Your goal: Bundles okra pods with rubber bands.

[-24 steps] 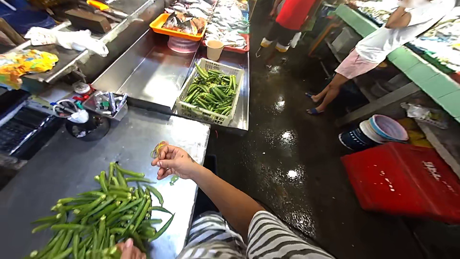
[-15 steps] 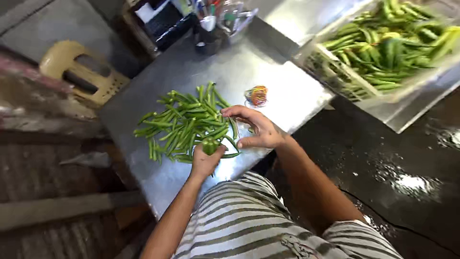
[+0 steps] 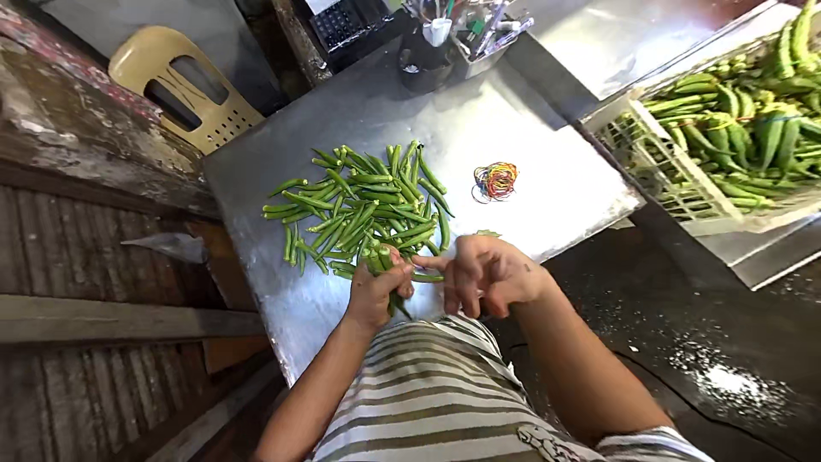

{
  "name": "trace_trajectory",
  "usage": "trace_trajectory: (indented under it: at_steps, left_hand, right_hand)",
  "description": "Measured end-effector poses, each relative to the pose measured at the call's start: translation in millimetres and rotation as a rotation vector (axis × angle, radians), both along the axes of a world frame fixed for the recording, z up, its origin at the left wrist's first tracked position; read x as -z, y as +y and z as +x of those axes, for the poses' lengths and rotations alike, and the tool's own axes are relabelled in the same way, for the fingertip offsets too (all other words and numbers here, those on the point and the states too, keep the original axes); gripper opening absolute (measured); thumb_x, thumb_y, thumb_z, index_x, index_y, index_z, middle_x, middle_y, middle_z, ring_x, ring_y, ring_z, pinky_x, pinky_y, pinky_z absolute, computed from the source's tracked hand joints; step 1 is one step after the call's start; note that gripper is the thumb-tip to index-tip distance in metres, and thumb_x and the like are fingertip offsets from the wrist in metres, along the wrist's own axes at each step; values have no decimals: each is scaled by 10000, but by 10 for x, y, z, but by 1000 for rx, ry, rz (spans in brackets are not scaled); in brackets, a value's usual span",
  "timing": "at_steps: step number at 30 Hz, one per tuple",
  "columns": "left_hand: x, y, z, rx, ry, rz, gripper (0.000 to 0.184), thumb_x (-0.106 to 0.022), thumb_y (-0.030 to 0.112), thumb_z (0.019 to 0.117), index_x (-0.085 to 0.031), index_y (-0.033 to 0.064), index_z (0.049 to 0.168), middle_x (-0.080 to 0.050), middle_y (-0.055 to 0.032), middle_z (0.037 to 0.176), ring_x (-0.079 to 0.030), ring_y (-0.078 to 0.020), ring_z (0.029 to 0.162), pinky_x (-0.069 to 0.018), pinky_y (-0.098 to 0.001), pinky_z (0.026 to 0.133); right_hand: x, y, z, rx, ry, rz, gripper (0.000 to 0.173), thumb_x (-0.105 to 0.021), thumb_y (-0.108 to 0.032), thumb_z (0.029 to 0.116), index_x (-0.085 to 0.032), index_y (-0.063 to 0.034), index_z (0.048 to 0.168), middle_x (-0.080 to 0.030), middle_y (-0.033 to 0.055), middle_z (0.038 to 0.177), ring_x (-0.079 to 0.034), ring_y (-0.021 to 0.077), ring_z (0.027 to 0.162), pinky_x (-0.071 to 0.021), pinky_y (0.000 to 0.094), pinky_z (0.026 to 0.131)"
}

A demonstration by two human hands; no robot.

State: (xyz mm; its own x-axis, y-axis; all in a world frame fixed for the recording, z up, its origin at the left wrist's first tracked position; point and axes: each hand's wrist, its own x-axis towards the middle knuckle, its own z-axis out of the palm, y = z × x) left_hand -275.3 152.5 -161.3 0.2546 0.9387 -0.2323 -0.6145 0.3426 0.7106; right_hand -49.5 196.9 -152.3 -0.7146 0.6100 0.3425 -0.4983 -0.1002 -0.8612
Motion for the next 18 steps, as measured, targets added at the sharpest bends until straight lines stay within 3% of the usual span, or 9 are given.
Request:
trace_trajectory:
  at_steps: [1,3,6,8,9,11,13,15,18]
  left_hand:
    - [8,-25,38,-12,-76,44,103,-660,46,887,-592,124,893,-576,8,657,-579,-119,567,-534,-304,596]
    - [-49,-16,127,-55,8,166,100,-677,42,890,-592,92,910,-592,-17,682,-600,-133,597,-543,-317,615]
    - [-143,109,140,-122,802,468,170,-752,72,845,-685,28,995,-709,-24,806,-691,-91,710,-618,-287,675]
    - [-183,151,62,-51,1296,635,251,-778,224,816,-721,93,1022,-736,5,860,-713,-90,783,-626,-345,721]
    - [-246,157,40,0,1466,693,304,-772,265,801,-730,90,1046,-740,-25,870,-718,-148,783,-613,-414,704]
    - [-402,146,53,123,1702,741,344,-761,278,795,-730,66,1063,-739,-84,884,-725,-254,768,-592,-505,658]
    - [-508,125,103,197,1850,743,318,-758,285,804,-719,49,1014,-723,-103,848,-717,-292,744,-575,-512,627]
    - [-507,107,113,174,1902,793,287,-747,296,795,-699,44,925,-689,-98,772,-698,-289,686,-556,-487,576]
    - [-474,90,99,130,1929,839,242,-761,290,811,-658,77,861,-652,-66,730,-674,-252,647,-537,-441,540]
  right_hand:
    - [30,-71,-85,74,117,-83,293,-753,-366,917,-645,-248,1162,-781,-11,1023,-733,202,1076,-402,551,1194]
    - [76,-153,-254,222,190,-214,474,-725,-404,930,-513,-313,1343,-718,82,1265,-658,292,1230,-432,498,1157]
    - [41,-166,-319,355,64,-133,826,-783,-455,855,-302,-274,1501,-607,127,1416,-588,327,1297,-463,495,1112]
    - [-95,-174,-305,422,-84,47,877,-791,-464,864,-273,-203,1521,-611,125,1406,-601,313,1280,-502,491,1085]
    - [-153,-180,-303,472,-163,144,848,-799,-415,868,-304,-148,1501,-634,123,1361,-614,299,1255,-519,489,1068]
    - [-218,-197,-318,587,-318,316,724,-812,-266,832,-424,-70,1411,-672,82,1255,-633,231,1200,-541,458,1045]
    - [-216,-213,-350,647,-403,355,635,-825,-170,803,-505,-52,1338,-675,50,1196,-641,177,1157,-568,405,1009]
    - [-174,-236,-360,615,-291,182,612,-807,-163,827,-495,-46,1340,-669,84,1182,-652,200,1119,-573,408,978]
    - [-116,-278,-319,478,-14,-212,645,-800,-259,852,-415,-153,1359,-665,135,1203,-665,249,1081,-554,418,937]
